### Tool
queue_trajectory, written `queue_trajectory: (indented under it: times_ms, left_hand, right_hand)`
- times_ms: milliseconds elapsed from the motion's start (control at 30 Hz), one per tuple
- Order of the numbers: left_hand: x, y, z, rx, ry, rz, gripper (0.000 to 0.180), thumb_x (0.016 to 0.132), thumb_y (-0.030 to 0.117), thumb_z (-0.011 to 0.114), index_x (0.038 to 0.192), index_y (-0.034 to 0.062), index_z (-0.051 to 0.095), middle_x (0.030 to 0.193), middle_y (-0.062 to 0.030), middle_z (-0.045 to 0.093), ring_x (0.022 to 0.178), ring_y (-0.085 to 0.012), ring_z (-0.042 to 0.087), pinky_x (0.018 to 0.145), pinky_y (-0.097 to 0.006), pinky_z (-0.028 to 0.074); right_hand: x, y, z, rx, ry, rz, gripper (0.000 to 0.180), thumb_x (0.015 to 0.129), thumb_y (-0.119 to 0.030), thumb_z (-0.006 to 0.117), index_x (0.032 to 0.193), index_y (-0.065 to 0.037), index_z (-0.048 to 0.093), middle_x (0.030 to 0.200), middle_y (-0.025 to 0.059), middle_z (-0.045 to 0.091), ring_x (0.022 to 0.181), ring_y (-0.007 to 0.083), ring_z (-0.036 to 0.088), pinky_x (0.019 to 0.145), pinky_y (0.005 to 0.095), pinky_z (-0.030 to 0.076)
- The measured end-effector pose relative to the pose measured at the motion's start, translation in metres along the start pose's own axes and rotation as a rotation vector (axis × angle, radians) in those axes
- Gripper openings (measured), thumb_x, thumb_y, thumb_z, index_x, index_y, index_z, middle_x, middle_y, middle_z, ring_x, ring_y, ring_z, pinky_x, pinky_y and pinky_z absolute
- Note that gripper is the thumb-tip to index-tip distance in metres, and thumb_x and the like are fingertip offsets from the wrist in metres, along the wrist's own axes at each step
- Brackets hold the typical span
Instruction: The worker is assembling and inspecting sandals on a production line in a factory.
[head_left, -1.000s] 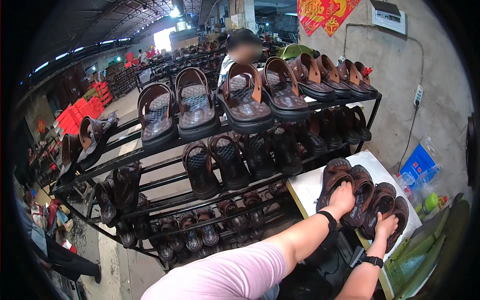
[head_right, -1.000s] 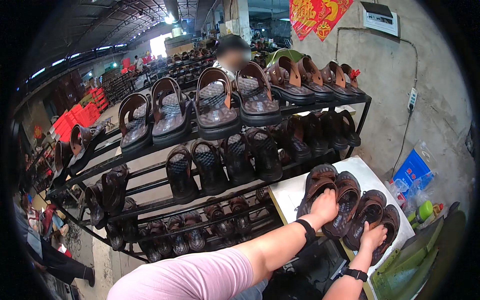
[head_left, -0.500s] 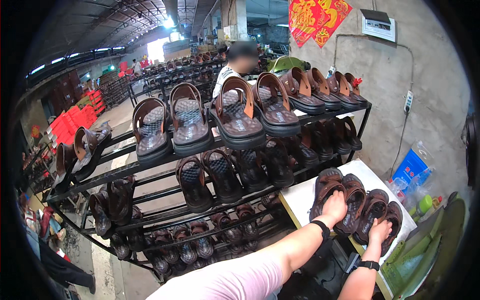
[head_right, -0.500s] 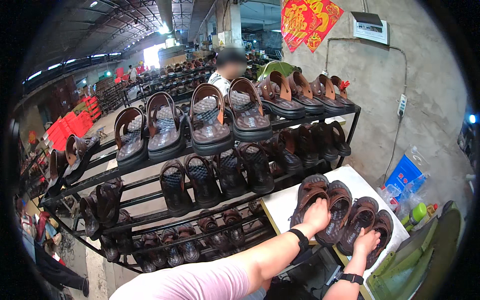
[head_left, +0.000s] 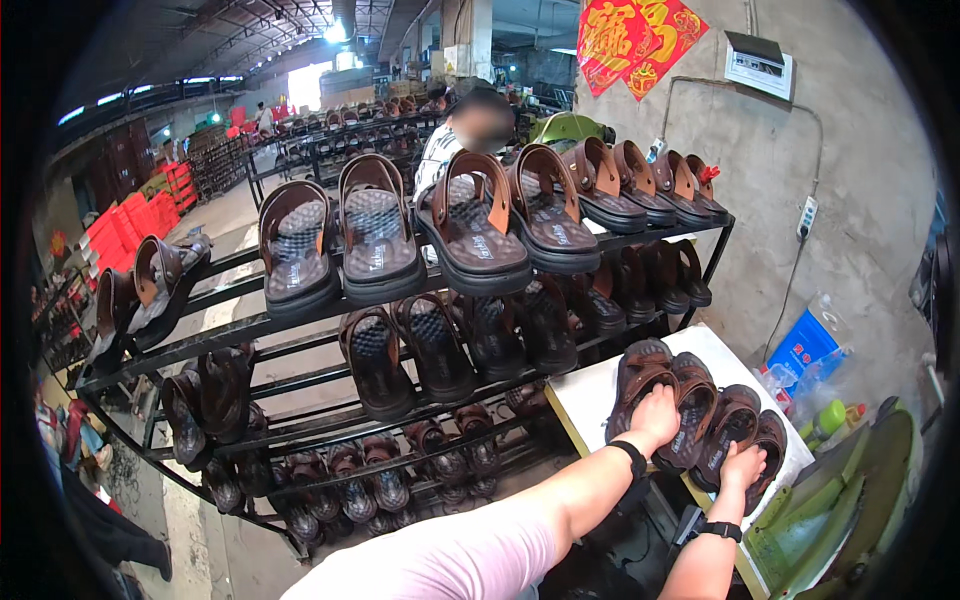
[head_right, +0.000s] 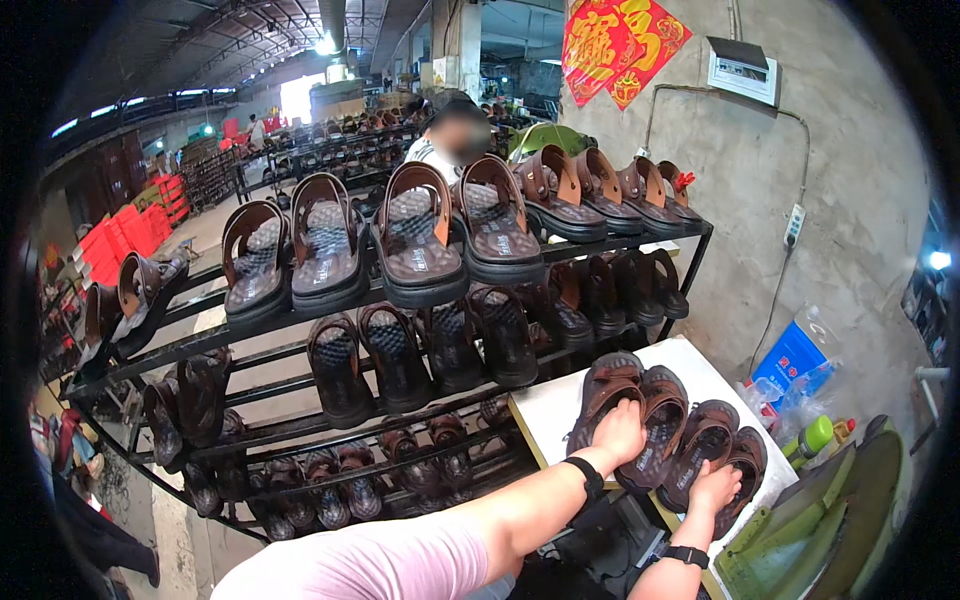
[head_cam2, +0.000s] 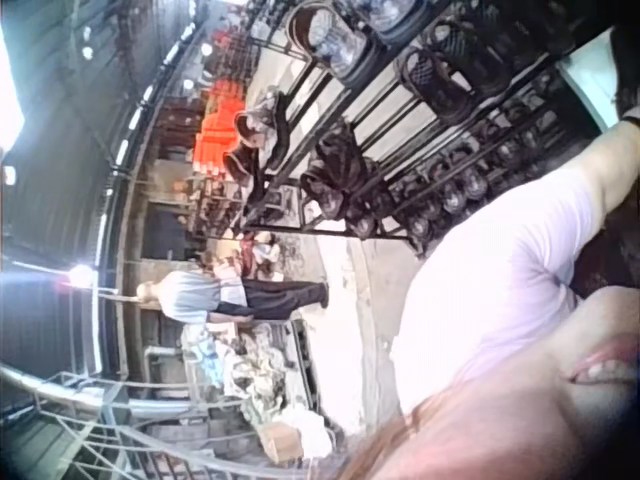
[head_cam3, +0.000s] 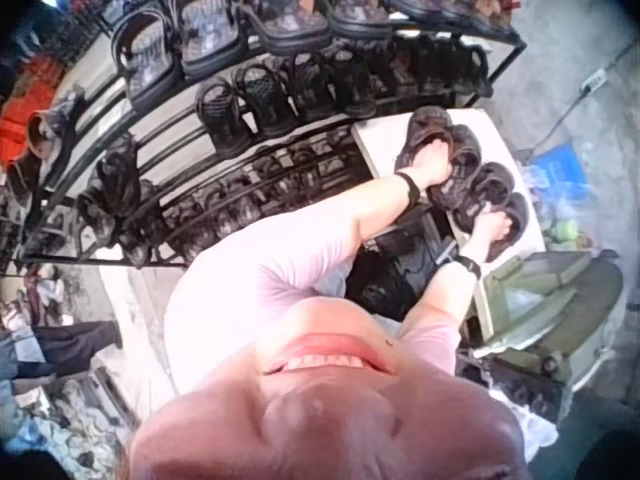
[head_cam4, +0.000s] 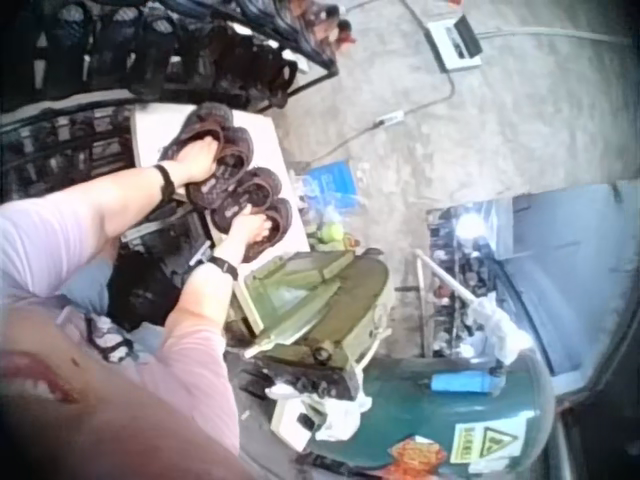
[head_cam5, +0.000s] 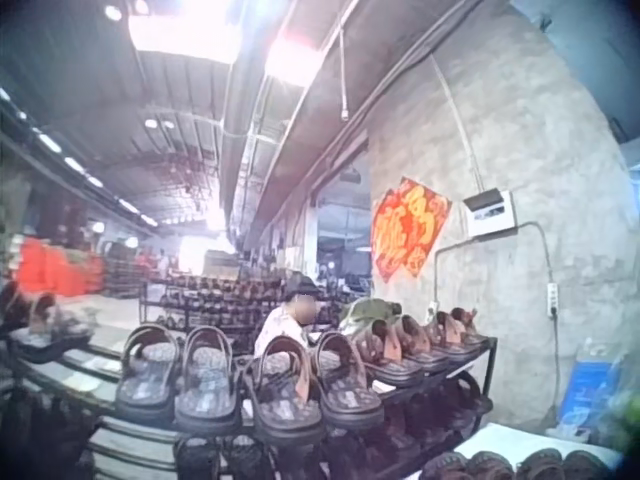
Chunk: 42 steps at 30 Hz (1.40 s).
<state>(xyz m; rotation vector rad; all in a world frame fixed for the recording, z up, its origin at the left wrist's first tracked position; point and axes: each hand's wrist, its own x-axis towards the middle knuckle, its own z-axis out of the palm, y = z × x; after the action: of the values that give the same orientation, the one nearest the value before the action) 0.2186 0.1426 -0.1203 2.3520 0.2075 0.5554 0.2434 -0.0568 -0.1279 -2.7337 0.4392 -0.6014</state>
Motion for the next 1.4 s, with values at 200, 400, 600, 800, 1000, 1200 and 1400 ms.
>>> queue_trajectory:
  times_ms: [200, 400, 600, 800, 1000, 1200, 1400]
  left_hand:
    - [-0.001, -0.002, 0.0, 0.029, -0.016, -0.014, 0.037, 0.076, 0.016, 0.063, 0.105, -0.0023, 0.049, 0.108, -0.0208, 0.052, 0.096, -0.0344, 0.059, 0.083, -0.039, 0.049]
    - [0.0, -0.005, 0.002, 0.001, -0.006, -0.003, 0.035, 0.076, 0.015, 0.063, 0.104, -0.0025, 0.05, 0.106, -0.0206, 0.053, 0.095, -0.0343, 0.059, 0.083, -0.039, 0.05]
    - [0.002, -0.006, 0.009, 0.007, -0.008, -0.014, 0.036, 0.076, 0.017, 0.064, 0.103, -0.0026, 0.05, 0.104, -0.0204, 0.053, 0.096, -0.0351, 0.058, 0.083, -0.04, 0.049]
    - [0.001, -0.001, 0.004, 0.061, -0.055, -0.025, 0.042, 0.077, 0.025, 0.067, 0.105, -0.0019, 0.05, 0.107, -0.0181, 0.052, 0.1, -0.0322, 0.056, 0.087, -0.038, 0.046]
    - [-0.008, 0.009, -0.006, 0.227, -0.016, -0.013, 0.048, 0.081, 0.032, 0.063, 0.114, 0.0007, 0.05, 0.115, -0.0171, 0.05, 0.116, -0.0307, 0.044, 0.099, -0.044, 0.033]
    - [-0.009, 0.009, -0.011, 0.195, -0.109, -0.103, 0.053, 0.081, 0.035, 0.062, 0.119, 0.0003, 0.047, 0.12, -0.0196, 0.05, 0.118, -0.0336, 0.043, 0.102, -0.046, 0.03]
    - [-0.007, 0.006, -0.008, 0.199, -0.098, -0.087, 0.055, 0.08, 0.036, 0.063, 0.118, -0.0002, 0.048, 0.118, -0.0196, 0.051, 0.118, -0.0345, 0.044, 0.104, -0.046, 0.029]
  right_hand:
    - [-0.005, -0.005, -0.008, -0.053, -0.031, 0.027, 0.044, 0.081, -0.031, 0.067, 0.107, 0.003, 0.055, 0.113, 0.018, 0.051, 0.109, 0.0365, 0.049, 0.089, 0.0462, 0.042]
    - [-0.006, -0.01, -0.013, -0.123, -0.094, 0.052, 0.049, 0.082, -0.036, 0.064, 0.112, 0.001, 0.053, 0.117, 0.016, 0.05, 0.112, 0.0342, 0.047, 0.091, 0.0463, 0.04]
    - [-0.01, -0.016, -0.019, -0.191, -0.091, 0.144, 0.052, 0.082, -0.042, 0.063, 0.119, -0.007, 0.053, 0.123, 0.0137, 0.048, 0.117, 0.0317, 0.044, 0.093, 0.0501, 0.036]
    - [-0.007, -0.013, -0.012, -0.204, -0.124, 0.13, 0.053, 0.084, -0.045, 0.059, 0.121, -0.008, 0.051, 0.123, 0.0132, 0.049, 0.118, 0.0321, 0.044, 0.093, 0.0503, 0.036]
    - [-0.007, -0.013, -0.015, -0.217, -0.141, 0.122, 0.051, 0.085, -0.044, 0.058, 0.119, -0.007, 0.051, 0.123, 0.0129, 0.05, 0.117, 0.0325, 0.046, 0.091, 0.0495, 0.039]
    - [-0.004, -0.006, -0.002, -0.123, -0.071, 0.042, 0.05, 0.083, -0.036, 0.064, 0.11, 0.002, 0.046, 0.114, 0.0229, 0.051, 0.101, 0.0392, 0.056, 0.085, 0.0466, 0.046]
    - [0.001, 0.003, 0.001, -0.057, -0.133, 0.046, 0.056, 0.084, -0.033, 0.064, 0.117, 0.004, 0.039, 0.119, 0.0261, 0.047, 0.107, 0.0412, 0.053, 0.09, 0.0467, 0.044]
